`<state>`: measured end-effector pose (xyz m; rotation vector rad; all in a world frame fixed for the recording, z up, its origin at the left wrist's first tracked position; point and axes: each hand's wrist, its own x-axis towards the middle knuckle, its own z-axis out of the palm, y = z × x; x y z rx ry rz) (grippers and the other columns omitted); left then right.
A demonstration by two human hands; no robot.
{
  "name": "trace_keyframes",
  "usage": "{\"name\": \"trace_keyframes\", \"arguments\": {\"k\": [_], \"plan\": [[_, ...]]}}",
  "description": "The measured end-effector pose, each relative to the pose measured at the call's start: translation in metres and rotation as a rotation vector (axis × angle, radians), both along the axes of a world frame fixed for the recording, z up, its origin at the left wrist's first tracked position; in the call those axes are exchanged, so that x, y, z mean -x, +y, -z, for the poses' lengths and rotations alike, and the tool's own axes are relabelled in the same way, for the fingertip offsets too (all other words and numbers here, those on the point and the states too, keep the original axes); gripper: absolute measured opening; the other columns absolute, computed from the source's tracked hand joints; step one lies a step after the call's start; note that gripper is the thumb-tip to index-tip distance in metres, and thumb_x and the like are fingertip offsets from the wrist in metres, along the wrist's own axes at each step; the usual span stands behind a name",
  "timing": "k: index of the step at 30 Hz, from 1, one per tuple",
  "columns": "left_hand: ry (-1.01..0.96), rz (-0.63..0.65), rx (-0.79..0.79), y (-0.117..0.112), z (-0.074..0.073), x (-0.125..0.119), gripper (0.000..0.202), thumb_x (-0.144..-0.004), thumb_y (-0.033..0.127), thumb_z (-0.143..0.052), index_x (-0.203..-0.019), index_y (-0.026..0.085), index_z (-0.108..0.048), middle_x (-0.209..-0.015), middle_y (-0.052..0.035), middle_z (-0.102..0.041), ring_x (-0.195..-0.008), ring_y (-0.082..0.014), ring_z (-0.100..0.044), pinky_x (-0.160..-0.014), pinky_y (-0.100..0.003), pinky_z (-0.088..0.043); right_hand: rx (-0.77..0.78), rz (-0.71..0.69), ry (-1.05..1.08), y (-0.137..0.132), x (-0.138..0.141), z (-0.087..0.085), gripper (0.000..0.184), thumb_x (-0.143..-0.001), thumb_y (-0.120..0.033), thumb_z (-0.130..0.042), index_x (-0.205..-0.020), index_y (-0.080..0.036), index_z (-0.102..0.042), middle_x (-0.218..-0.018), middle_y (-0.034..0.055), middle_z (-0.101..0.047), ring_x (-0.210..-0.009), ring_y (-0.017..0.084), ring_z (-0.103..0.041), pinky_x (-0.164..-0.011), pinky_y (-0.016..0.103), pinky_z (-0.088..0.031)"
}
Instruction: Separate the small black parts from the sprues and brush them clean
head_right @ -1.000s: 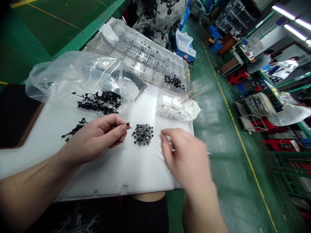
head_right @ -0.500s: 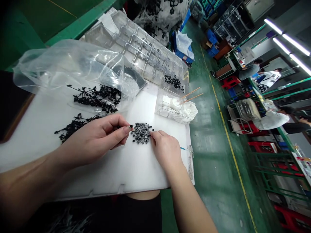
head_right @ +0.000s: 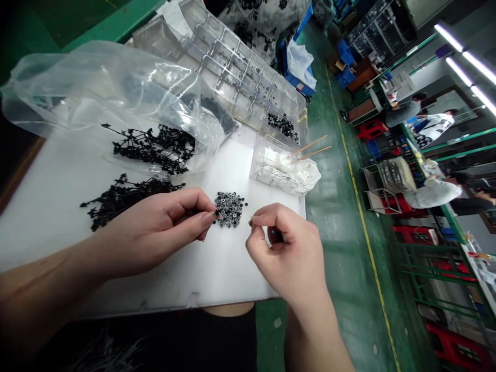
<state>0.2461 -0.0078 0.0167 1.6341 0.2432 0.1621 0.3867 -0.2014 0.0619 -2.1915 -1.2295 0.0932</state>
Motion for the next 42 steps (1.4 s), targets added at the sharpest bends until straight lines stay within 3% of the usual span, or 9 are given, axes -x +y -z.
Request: {"name": "trace_keyframes", "arguments": {"k": [3, 8, 13, 16, 20, 28, 32, 36, 42], "plan": [[-0.022, 0.017, -0.024, -0.002, 0.0, 0.002, 0.024, -0.104, 0.038, -0.058, -0.088, 0.022, -0.067, -0.071, 0.0041, -0.065, -0.061, -0.0127, -0.055, -0.056, -0.025, -0.041, -0.065, -0.001, 0.101, 0.004, 0.012, -0.013, 0.019, -0.088, -0.009, -0.071, -0.092, -0.027, -0.069, -0.093, -0.0023, -0.075, -0.085, 0.015, -0.071, -0.066, 0.027, -0.051], [-0.067, 0.004, -0.073, -0.002, -0.001, 0.003, 0.024, -0.105, 0.037, -0.057, -0.089, 0.023, -0.066, -0.068, 0.0047, -0.061, -0.059, -0.0125, -0.053, -0.056, -0.026, -0.039, -0.017, -0.037, -0.014, 0.008, 0.022, -0.038, 0.021, -0.094, -0.013, -0.073, -0.1, -0.032, -0.078, -0.097, -0.0031, -0.079, -0.084, 0.015, -0.073, -0.065, 0.03, -0.052], [-0.118, -0.028, -0.062, -0.008, -0.025, 0.01, 0.022, -0.106, 0.037, -0.055, -0.093, 0.022, -0.064, -0.076, 0.0022, -0.064, -0.066, -0.0141, -0.057, -0.06, -0.027, -0.043, -0.131, -0.036, 0.013, 0.002, 0.035, -0.064, 0.019, -0.092, -0.016, -0.079, -0.103, -0.031, -0.079, -0.099, 0.0012, -0.079, -0.087, 0.019, -0.073, -0.064, 0.032, -0.053], [-0.172, -0.01, -0.081, -0.02, -0.05, 0.023, 0.02, -0.107, 0.036, -0.055, -0.096, 0.022, -0.064, -0.073, 0.0042, -0.058, -0.063, -0.0119, -0.052, -0.059, -0.026, -0.043, -0.31, -0.024, 0.208, -0.005, 0.051, -0.073, 0.015, -0.091, -0.015, -0.079, -0.096, -0.029, -0.078, -0.094, 0.0014, -0.076, -0.09, 0.017, -0.073, -0.067, 0.028, -0.054], [-0.215, 0.0, -0.126, -0.041, -0.077, 0.051, 0.019, -0.109, 0.031, -0.052, -0.1, 0.021, -0.065, -0.076, 0.0045, -0.059, -0.063, -0.0102, -0.052, -0.06, -0.025, -0.043, -0.456, -0.043, 0.544, -0.017, 0.077, -0.074, 0.013, -0.092, -0.013, -0.077, -0.092, -0.026, -0.075, -0.094, 0.0009, -0.075, -0.077, 0.011, -0.068, -0.063, 0.02, -0.054], [-0.144, -0.104, -0.132, -0.066, -0.094, 0.102, 0.018, -0.11, 0.031, -0.053, -0.101, 0.022, -0.065, -0.082, 0.0033, -0.063, -0.069, -0.0108, -0.056, -0.065, -0.024, -0.047, -0.507, -0.126, 1.046, -0.034, 0.114, -0.07, 0.009, -0.086, -0.021, -0.085, -0.091, -0.023, -0.078, -0.091, 0.0021, -0.078, -0.055, 0.008, -0.062, -0.051, 0.019, -0.051], [-0.194, -0.113, -0.212, -0.071, -0.101, 0.115, 0.015, -0.109, 0.027, -0.053, -0.102, 0.022, -0.065, -0.08, 0.0048, -0.063, -0.064, -0.0083, -0.055, -0.062, -0.022, -0.046, -0.477, -0.051, 0.767, -0.034, 0.126, -0.076, 0.011, -0.088, -0.022, -0.085, -0.097, -0.026, -0.081, -0.088, 0.0008, -0.077, -0.057, 0.007, -0.058, -0.052, 0.02, -0.048], [-0.331, -0.141, -0.365, -0.072, -0.107, 0.117, 0.01, -0.105, 0.015, -0.057, -0.102, 0.02, -0.065, -0.081, 0.0056, -0.066, -0.066, -0.0061, -0.059, -0.06, -0.018, -0.046, -0.506, -0.129, 0.504, -0.036, 0.135, -0.079, 0.021, -0.088, -0.011, -0.083, -0.098, -0.03, -0.081, -0.098, -0.0003, -0.072, -0.083, 0.012, -0.065, -0.069, 0.024, -0.051], [-0.414, -0.143, -0.436, -0.073, -0.109, 0.116, 0.012, -0.102, 0.009, -0.058, -0.101, 0.017, -0.066, -0.079, 0.0056, -0.066, -0.063, -0.0044, -0.059, -0.057, -0.015, -0.045, -0.538, -0.143, 0.469, -0.035, 0.139, -0.075, 0.028, -0.087, -0.009, -0.084, -0.103, -0.032, -0.082, -0.099, -0.0011, -0.063, -0.083, 0.011, -0.06, -0.068, 0.025, -0.048]]}}
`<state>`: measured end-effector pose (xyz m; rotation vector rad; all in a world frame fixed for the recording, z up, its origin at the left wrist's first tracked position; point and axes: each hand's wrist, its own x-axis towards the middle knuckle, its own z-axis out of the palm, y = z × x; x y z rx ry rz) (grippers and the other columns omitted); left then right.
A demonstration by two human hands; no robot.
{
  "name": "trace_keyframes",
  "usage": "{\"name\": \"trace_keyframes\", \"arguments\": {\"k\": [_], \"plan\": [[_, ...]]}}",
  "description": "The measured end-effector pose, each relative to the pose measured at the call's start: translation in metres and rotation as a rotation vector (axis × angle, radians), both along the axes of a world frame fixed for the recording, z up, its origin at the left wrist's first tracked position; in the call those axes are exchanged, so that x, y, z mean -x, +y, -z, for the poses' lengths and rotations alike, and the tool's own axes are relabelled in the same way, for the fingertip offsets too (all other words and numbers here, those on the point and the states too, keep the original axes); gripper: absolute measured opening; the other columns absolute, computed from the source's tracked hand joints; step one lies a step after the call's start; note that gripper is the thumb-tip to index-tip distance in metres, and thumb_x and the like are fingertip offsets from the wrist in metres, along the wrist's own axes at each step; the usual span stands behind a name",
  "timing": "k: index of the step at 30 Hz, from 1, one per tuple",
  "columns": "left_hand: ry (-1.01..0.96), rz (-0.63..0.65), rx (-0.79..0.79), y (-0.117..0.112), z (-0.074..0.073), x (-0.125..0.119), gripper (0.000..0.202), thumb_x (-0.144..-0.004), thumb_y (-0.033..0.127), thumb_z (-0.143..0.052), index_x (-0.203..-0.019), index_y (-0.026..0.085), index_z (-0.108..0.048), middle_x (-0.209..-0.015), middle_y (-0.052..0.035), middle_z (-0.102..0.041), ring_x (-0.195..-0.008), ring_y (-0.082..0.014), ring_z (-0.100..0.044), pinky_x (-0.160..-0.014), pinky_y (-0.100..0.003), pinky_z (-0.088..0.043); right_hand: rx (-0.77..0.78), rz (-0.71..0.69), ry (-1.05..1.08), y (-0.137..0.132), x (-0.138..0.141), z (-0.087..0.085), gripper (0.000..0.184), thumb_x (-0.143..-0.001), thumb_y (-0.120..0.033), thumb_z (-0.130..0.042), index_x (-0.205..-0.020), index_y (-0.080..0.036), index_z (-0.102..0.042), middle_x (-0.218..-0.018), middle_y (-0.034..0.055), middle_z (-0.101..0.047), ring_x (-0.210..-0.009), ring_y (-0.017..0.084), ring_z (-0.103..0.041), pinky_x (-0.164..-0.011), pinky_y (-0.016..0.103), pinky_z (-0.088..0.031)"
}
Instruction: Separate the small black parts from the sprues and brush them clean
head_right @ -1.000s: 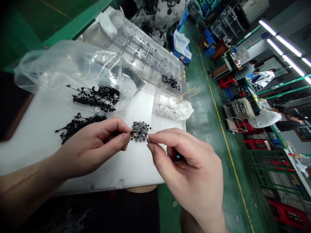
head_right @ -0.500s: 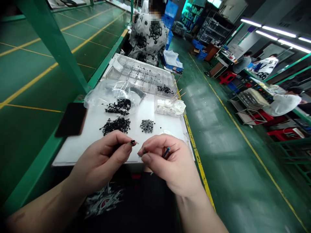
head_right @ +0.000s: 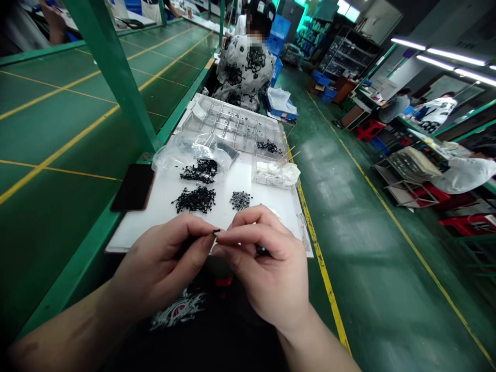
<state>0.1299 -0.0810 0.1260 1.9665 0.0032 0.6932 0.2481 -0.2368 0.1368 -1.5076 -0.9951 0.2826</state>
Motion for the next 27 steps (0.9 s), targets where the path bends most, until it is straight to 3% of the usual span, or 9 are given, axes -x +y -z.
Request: {"name": "trace_keyframes", "arguments": {"k": [6, 13, 18, 22, 27], "plan": [[-0.005, -0.013, -0.027, -0.0024, -0.0011, 0.0017, 0.012, -0.101, 0.008, -0.058, -0.102, 0.018, -0.064, -0.08, 0.0073, -0.066, -0.066, -0.0027, -0.06, -0.06, -0.013, -0.045, 0.001, 0.008, -0.007, 0.001, -0.0017, 0.0019, 0.023, -0.088, -0.015, -0.085, -0.103, -0.032, -0.082, -0.098, -0.002, -0.063, -0.075, 0.008, -0.057, -0.066, 0.024, -0.048], [0.017, 0.02, -0.045, -0.0025, 0.0002, -0.0001, 0.012, -0.102, 0.008, -0.057, -0.1, 0.018, -0.062, -0.083, 0.0066, -0.066, -0.068, -0.003, -0.061, -0.062, -0.013, -0.045, -0.002, 0.009, -0.005, 0.0004, -0.0025, 0.0041, 0.026, -0.087, -0.011, -0.084, -0.102, -0.032, -0.082, -0.098, -0.0022, -0.064, -0.076, 0.009, -0.057, -0.066, 0.024, -0.047], [0.026, 0.051, -0.054, -0.0017, 0.0039, 0.0023, 0.011, -0.104, 0.01, -0.055, -0.103, 0.019, -0.061, -0.086, 0.005, -0.065, -0.074, -0.0059, -0.061, -0.069, -0.016, -0.046, 0.064, 0.022, -0.045, -0.0001, -0.004, 0.0021, 0.023, -0.091, -0.022, -0.083, -0.111, -0.032, -0.08, -0.096, -0.0015, -0.066, -0.079, 0.011, -0.06, -0.066, 0.026, -0.047], [0.063, 0.033, -0.082, -0.0011, 0.0052, 0.0032, 0.013, -0.106, 0.013, -0.055, -0.096, 0.019, -0.06, -0.084, 0.0045, -0.064, -0.075, -0.0071, -0.061, -0.069, -0.018, -0.045, 0.109, 0.036, -0.23, -0.0007, -0.0029, -0.0007, 0.017, -0.094, -0.019, -0.079, -0.108, -0.028, -0.08, -0.103, 0.0007, -0.069, -0.081, 0.011, -0.064, -0.064, 0.026, -0.048], [0.085, 0.011, 0.006, 0.0026, 0.0047, 0.0032, 0.005, -0.106, 0.02, -0.059, -0.107, 0.022, -0.063, -0.088, 0.0045, -0.07, -0.074, -0.0082, -0.066, -0.066, -0.019, -0.048, 0.056, 0.081, -0.417, 0.0005, 0.0024, -0.0024, 0.016, -0.093, -0.014, -0.077, -0.106, -0.023, -0.074, -0.101, 0.0018, -0.069, -0.086, 0.013, -0.067, -0.07, 0.028, -0.05]]}}
